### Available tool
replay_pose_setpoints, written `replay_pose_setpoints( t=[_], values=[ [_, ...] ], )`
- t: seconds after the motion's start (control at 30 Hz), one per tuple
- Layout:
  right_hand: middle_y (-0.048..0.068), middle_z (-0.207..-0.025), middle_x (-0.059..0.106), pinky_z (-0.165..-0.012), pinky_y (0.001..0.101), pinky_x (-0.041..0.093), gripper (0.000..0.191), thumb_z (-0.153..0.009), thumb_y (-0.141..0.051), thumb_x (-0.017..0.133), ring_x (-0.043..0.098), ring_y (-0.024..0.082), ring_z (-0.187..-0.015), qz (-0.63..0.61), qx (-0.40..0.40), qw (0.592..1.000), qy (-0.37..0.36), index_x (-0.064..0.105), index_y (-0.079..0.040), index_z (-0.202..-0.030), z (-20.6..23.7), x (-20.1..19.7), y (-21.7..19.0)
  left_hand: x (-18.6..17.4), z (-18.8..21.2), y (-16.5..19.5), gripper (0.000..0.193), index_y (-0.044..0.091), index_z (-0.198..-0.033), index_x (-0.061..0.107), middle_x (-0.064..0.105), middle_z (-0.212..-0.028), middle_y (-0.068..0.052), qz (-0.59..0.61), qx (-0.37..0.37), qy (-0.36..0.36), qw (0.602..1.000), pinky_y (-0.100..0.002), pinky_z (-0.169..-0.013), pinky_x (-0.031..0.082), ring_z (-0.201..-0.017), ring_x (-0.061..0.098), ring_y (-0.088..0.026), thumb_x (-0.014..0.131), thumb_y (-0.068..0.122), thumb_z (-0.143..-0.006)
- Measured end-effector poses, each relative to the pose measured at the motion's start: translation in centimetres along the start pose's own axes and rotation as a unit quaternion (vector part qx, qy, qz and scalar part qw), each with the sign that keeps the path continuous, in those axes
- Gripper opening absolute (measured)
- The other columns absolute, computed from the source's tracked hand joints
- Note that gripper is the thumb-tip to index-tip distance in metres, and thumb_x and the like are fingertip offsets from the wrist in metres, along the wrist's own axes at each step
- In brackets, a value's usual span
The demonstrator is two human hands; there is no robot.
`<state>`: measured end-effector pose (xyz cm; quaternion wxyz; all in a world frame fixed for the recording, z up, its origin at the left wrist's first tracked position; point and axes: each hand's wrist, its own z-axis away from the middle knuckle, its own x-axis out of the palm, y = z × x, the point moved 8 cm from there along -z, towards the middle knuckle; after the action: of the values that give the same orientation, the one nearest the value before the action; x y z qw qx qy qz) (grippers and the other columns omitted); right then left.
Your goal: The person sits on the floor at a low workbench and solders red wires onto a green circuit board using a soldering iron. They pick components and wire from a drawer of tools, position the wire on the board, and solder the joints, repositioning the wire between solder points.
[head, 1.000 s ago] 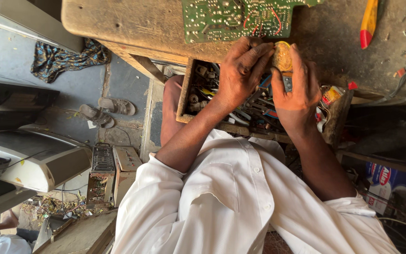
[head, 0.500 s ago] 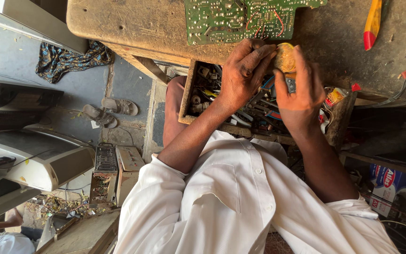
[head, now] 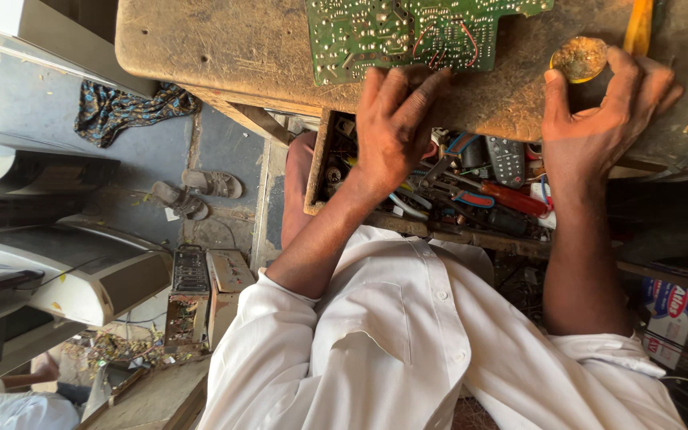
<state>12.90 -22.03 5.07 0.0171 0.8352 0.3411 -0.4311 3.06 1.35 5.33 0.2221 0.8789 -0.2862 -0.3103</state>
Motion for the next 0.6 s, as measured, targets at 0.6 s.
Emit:
replay_pose_setpoints(
  t=[0.6],
  values=[
    [0.017, -0.135, 0.041, -0.110, 0.0546, 0.037, 0.037, -0.098, -0.019, 0.080, 0.041, 0.036, -0.130, 0.067, -0.010, 0.997, -0.040, 0.058, -0.002, -0.123, 1.2, 0.4, -0.4, -1.9, -1.6, -0.3, 0.033, 0.026, -0.124, 0.070, 0.064, -0.122, 0.007, -0.075, 0.001, -0.007, 0.997, -0.039, -0.100, 0.028, -0.117, 0.053, -0.020, 0.081, 0.021, -0.093]
  ],
)
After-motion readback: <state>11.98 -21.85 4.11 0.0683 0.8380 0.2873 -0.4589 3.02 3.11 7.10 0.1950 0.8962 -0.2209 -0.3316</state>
